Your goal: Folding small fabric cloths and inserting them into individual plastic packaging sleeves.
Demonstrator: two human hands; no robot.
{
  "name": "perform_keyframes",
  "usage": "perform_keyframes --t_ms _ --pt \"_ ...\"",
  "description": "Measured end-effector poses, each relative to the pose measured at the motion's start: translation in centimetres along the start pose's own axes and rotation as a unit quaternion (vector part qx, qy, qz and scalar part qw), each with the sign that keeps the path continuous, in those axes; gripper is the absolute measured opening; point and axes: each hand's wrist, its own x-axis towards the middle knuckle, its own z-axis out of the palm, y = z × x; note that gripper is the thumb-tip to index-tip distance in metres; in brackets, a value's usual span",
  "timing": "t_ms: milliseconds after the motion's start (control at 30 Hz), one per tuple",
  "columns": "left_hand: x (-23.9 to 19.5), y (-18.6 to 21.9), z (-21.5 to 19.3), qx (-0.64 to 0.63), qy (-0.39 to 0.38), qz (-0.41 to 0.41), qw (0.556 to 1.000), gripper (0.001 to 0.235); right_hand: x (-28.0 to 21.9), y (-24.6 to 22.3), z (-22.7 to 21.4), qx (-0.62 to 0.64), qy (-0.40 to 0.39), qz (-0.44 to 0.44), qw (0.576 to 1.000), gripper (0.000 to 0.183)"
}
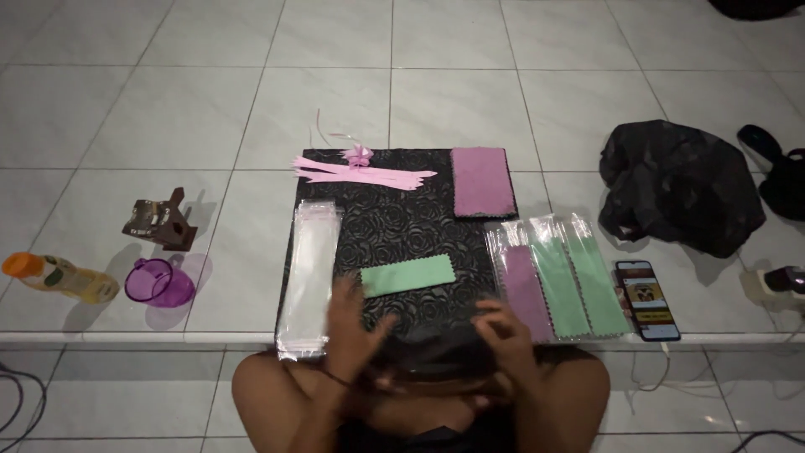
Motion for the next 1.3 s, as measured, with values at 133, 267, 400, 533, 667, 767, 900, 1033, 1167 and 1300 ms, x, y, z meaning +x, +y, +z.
perform_keyframes --t_ms 133,267,400,533,667,767,900,1033,1167,1300 --pt "-2.1 5.7 3.6 -0.047 -0.017 0.076 0.996 0.098 0.2 -2.1 2.0 -0.043 -0.016 0.031 0.998 0.006" --pt "-3.7 6.3 7.2 -0.049 -0.052 0.098 0.993 0.110 -0.3 -5.0 3.6 -0.061 -0.040 0.031 0.997 0.011" --pt "-4.6 5.8 8.7 -0.056 -0.053 0.078 0.994 0.085 -1.1 -3.7 4.3 -0.087 -0.068 -0.010 0.994 0.011" --pt "-5.2 5.3 7.9 -0.050 -0.055 0.081 0.994 0.077 -1.5 -3.4 4.1 -0.069 -0.097 -0.030 0.992 0.010" --pt "-4.8 4.9 6.9 -0.051 -0.026 0.049 0.997 0.069 -1.0 -5.4 4.6 -0.020 -0.099 -0.020 0.995 0.026" --pt "-4.8 4.1 5.5 -0.062 -0.003 0.014 0.998 0.066 -0.4 -3.8 4.7 0.065 -0.071 -0.016 0.995 0.049" --pt "-5.1 2.7 2.2 -0.076 0.024 -0.038 0.996 0.066 3.0 -2.6 4.4 0.003 -0.071 -0.062 0.996 0.030" --pt "-5.1 1.9 -1.6 -0.108 0.009 -0.086 0.990 0.060 7.4 -1.6 6.8 -0.110 -0.099 -0.072 0.986 0.022" --pt "-6.9 0.0 -2.7 -0.038 0.095 -0.072 0.992 0.073 11.2 0.5 10.0 -0.230 -0.178 -0.161 0.943 0.030" --pt "-7.1 -0.2 -5.1 -0.085 0.074 -0.159 0.981 0.066 13.7 8.3 12.2 -0.417 -0.216 -0.178 0.865 0.063"
